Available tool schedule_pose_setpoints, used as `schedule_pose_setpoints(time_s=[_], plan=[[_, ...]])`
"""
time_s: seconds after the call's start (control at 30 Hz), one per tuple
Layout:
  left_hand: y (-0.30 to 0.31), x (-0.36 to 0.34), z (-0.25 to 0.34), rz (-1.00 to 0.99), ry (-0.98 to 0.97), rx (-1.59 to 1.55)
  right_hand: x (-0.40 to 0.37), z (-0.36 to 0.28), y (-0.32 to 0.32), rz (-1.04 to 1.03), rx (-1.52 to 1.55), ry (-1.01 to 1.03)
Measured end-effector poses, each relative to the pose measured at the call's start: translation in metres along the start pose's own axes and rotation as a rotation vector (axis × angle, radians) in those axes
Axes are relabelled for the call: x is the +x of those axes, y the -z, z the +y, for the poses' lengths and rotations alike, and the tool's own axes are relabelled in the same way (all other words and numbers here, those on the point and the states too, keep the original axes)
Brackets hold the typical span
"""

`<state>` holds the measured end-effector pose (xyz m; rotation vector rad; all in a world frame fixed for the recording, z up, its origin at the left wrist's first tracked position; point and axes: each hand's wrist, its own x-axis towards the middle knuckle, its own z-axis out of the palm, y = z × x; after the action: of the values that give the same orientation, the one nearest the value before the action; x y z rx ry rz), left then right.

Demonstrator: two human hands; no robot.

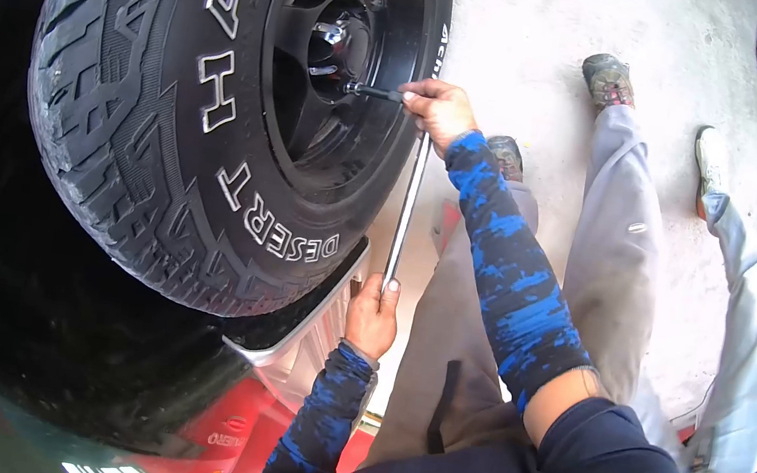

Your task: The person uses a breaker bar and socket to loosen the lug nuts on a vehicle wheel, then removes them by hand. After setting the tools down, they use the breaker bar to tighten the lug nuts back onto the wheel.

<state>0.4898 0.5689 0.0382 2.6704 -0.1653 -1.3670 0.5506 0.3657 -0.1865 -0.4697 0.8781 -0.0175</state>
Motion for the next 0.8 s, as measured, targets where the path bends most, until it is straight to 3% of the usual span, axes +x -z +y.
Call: schedule_pose_setpoints(time_s=[0.13, 0.2, 0.27, 0.33, 0.4, 0.53, 0.57, 0.6, 0.63, 0.73, 0.8], plan=[[0.02, -0.004, 0.01, 0.065, -0.061, -0.027, 0.026, 0.004, -0.044, 0.001, -0.15, -0.075], [0.066, -0.015, 0.065, -0.22, 0.354, -0.741, 0.032, 0.007, -0.038, 0.002, -0.024, -0.188], [0.098, -0.014, 0.096, -0.297, 0.306, -0.808, 0.034, 0.011, -0.04, 0.004, -0.035, -0.167], [0.085, -0.003, 0.069, -0.301, 0.29, -0.699, 0.036, 0.013, -0.043, -0.003, -0.044, -0.136], [0.05, 0.008, 0.04, 0.028, -0.047, 0.225, 0.042, 0.015, -0.047, 0.01, -0.217, -0.046], [0.021, 0.005, 0.042, 0.112, 0.027, 0.068, 0.034, 0.02, -0.048, 0.108, -0.076, -0.049], [0.027, 0.007, 0.042, 0.113, 0.05, 0.181, 0.023, 0.02, -0.052, 0.161, 0.028, -0.065], [0.032, 0.011, 0.03, 0.141, 0.027, 0.268, -0.002, 0.01, -0.057, 0.112, 0.039, -0.191], [0.046, 0.013, 0.03, 0.107, 0.1, 0.213, -0.034, 0.023, -0.068, 0.131, 0.308, -0.157], [0.062, 0.026, 0.013, 0.085, 0.106, 0.232, -0.121, 0.057, -0.1, 0.013, 0.271, -0.438], [0.06, 0.035, 0.003, -0.004, 0.1, 0.295, -0.145, 0.059, -0.139, 0.373, 0.347, -0.569]])
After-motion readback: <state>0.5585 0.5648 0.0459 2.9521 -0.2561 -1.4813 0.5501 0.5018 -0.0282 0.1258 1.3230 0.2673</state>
